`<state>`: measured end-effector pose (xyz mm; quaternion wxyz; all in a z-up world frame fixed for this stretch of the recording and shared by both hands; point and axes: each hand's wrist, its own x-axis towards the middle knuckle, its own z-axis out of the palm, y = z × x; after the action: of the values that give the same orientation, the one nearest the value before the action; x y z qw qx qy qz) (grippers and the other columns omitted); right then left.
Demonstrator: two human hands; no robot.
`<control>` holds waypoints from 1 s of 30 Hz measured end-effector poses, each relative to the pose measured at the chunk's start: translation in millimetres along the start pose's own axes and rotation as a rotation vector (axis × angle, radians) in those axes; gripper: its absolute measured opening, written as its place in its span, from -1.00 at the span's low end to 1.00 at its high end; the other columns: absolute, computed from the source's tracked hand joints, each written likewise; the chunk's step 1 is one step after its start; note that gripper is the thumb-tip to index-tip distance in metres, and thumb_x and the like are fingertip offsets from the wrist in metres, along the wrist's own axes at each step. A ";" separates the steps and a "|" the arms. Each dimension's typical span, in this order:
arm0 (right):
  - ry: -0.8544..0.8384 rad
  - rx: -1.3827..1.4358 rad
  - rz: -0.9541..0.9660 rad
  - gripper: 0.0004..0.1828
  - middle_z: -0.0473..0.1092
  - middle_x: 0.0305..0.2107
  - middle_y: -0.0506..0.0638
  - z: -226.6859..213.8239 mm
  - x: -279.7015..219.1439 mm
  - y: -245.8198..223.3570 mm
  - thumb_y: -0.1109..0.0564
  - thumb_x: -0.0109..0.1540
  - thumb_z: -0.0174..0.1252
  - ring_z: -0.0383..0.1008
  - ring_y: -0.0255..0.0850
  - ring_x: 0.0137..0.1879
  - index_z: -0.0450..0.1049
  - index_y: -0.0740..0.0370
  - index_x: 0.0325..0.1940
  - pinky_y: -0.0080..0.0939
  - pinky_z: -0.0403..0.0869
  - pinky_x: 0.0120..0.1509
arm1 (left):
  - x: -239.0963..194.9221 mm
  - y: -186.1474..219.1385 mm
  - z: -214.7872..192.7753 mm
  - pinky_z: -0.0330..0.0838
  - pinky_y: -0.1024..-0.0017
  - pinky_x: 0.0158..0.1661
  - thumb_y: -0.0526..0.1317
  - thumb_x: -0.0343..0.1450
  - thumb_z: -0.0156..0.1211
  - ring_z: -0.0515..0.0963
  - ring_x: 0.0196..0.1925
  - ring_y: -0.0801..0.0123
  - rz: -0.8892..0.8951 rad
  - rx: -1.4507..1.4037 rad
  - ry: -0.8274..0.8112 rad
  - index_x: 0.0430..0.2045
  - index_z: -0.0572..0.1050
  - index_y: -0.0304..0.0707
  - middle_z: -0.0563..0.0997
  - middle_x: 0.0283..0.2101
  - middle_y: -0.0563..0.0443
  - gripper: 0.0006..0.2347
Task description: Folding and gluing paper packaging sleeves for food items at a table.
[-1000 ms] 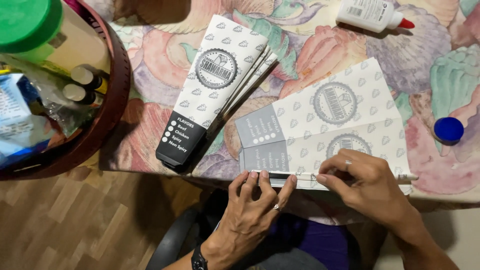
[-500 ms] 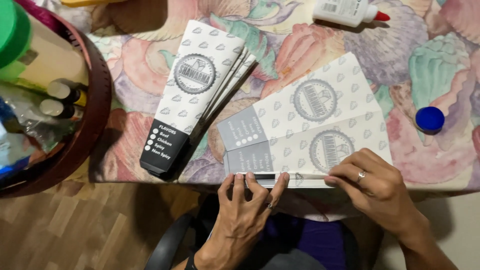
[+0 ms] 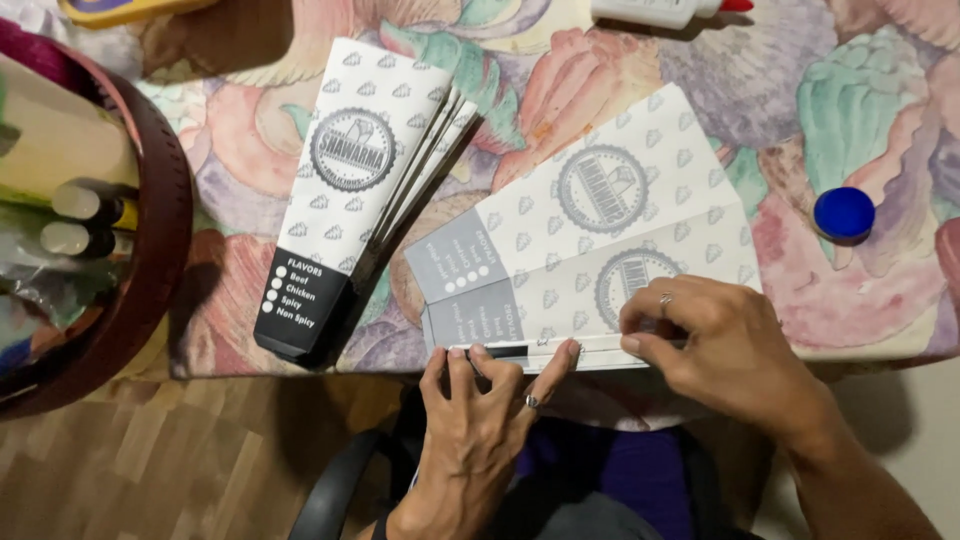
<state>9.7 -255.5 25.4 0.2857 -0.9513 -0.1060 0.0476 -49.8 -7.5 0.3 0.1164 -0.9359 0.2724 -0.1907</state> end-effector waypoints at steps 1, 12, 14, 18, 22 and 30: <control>0.007 -0.001 0.001 -0.89 0.56 -0.49 -0.31 -0.1 -1.7 1.2 0.10 0.02 0.38 0.50 -0.37 -0.46 0.59 -0.10 -0.43 -0.29 0.39 -0.25 | 1.3 -0.6 -1.4 0.54 0.01 -0.07 -0.45 0.49 0.07 0.48 -0.20 -0.05 0.004 0.001 0.006 0.49 -0.05 0.27 0.36 -0.14 -0.22 -0.30; 0.215 0.089 -0.338 -0.87 0.43 -0.46 -0.07 -10.4 -26.1 23.1 0.22 0.14 0.39 0.39 -0.22 -0.34 0.55 0.20 -0.29 -0.25 0.38 -0.17 | 3.4 11.4 2.9 0.58 -0.07 -0.03 -0.51 0.46 0.15 0.54 -0.22 -0.18 -0.002 0.117 -0.032 0.49 -0.19 0.28 0.37 -0.17 -0.26 -0.18; 0.221 0.124 -0.316 -0.87 0.43 -0.50 -0.08 -11.5 -22.8 20.0 0.21 0.12 0.40 0.39 -0.25 -0.36 0.56 0.19 -0.33 -0.27 0.37 -0.20 | 8.0 12.7 -2.6 0.60 -0.06 -0.03 -0.56 0.42 0.19 0.57 -0.25 -0.15 0.014 0.174 -0.057 0.48 -0.29 0.23 0.42 -0.19 -0.27 -0.11; 0.187 0.085 -0.239 -0.83 0.39 -0.60 -0.12 -9.2 -17.7 20.8 0.22 0.09 0.44 0.35 -0.27 -0.43 0.53 0.15 -0.41 -0.25 0.29 -0.30 | 15.1 13.7 -9.8 0.62 0.00 -0.03 -0.61 0.39 0.19 0.63 -0.33 -0.05 0.052 0.296 -0.103 0.47 -0.40 0.19 0.46 -0.25 -0.24 -0.03; 0.178 -0.036 -0.131 -0.81 0.45 -0.53 -0.17 -7.3 -21.1 22.5 0.18 0.03 0.44 0.43 -0.25 -0.41 0.54 0.05 -0.38 -0.21 0.35 -0.20 | 15.0 12.0 -9.2 0.61 -0.02 -0.05 -0.58 0.39 0.22 0.63 -0.30 -0.11 0.069 0.281 -0.110 0.48 -0.36 0.25 0.46 -0.26 -0.23 -0.04; 0.320 -0.003 -0.165 -0.78 0.42 -0.47 -0.12 -9.2 -40.6 37.0 0.10 0.13 0.45 0.35 -0.21 -0.30 0.49 0.13 -0.39 -0.20 0.28 -0.05 | 16.1 12.2 -7.4 0.47 -0.27 0.17 -0.67 0.37 0.11 0.36 -0.52 0.18 0.044 0.204 -0.033 0.49 -0.27 0.24 0.42 -0.30 -0.27 -0.07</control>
<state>-22.0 -299.8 13.8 0.3005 -0.9352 -0.1368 -0.1280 -46.1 -27.3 7.7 0.2196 -0.9159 0.2703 -0.1995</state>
